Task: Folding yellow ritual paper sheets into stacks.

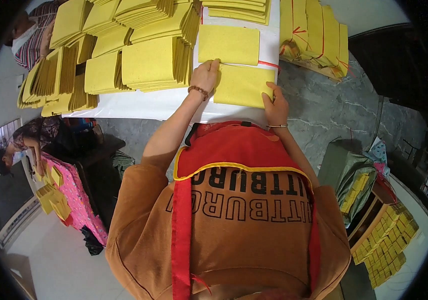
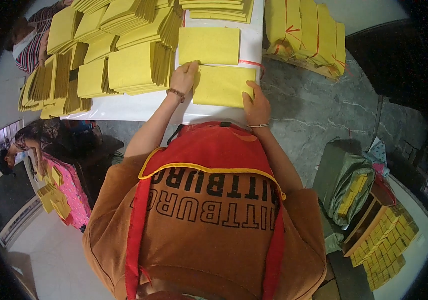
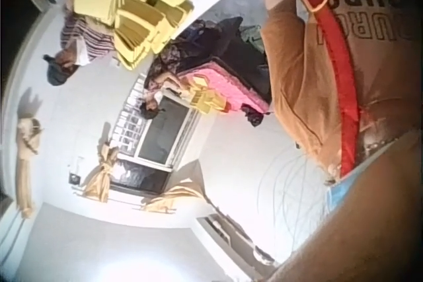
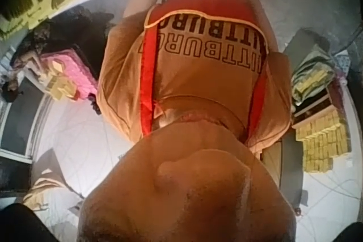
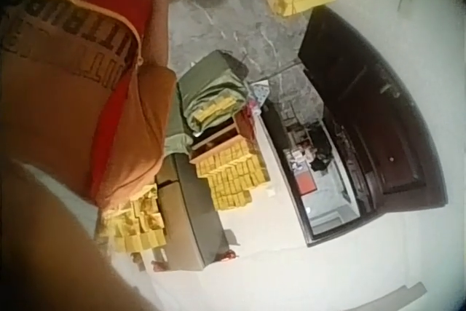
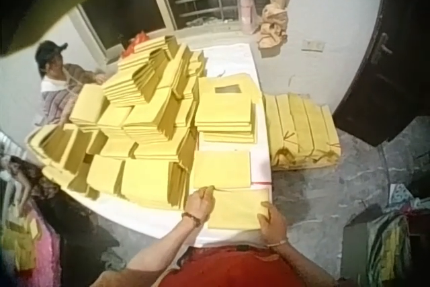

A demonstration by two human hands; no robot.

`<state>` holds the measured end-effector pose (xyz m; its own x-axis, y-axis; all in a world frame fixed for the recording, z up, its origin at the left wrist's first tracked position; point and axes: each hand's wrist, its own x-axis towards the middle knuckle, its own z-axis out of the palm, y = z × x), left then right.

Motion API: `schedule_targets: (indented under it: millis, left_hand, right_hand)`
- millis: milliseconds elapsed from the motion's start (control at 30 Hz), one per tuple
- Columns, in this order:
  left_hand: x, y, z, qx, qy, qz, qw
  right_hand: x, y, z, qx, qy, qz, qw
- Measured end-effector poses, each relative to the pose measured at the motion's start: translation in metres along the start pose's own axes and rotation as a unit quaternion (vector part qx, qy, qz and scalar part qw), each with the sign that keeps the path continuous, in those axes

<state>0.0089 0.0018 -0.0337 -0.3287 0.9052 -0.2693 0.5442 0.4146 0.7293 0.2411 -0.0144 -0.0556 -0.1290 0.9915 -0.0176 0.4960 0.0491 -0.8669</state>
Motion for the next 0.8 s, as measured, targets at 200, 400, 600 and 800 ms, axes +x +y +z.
schedule_targets:
  millis: [200,400,600,800]
  left_hand:
    - [-0.054,0.03,0.004,0.133,0.02,0.39,0.911]
    - [-0.06,0.001,0.026,0.211,-0.109,0.557,0.796]
    - [-0.047,-0.004,0.019,0.264,0.008,0.363,0.894]
    - [-0.05,-0.012,0.031,0.326,0.032,0.325,0.887]
  right_hand:
    - [-0.001,-0.004,-0.002,-0.014,0.013,-0.021,1.0]
    - [0.0,-0.004,0.0,0.003,0.0,0.001,1.0]
    - [-0.001,-0.003,-0.001,-0.011,-0.006,0.015,1.0]
    - [-0.005,0.003,0.001,0.04,-0.011,0.012,0.999]
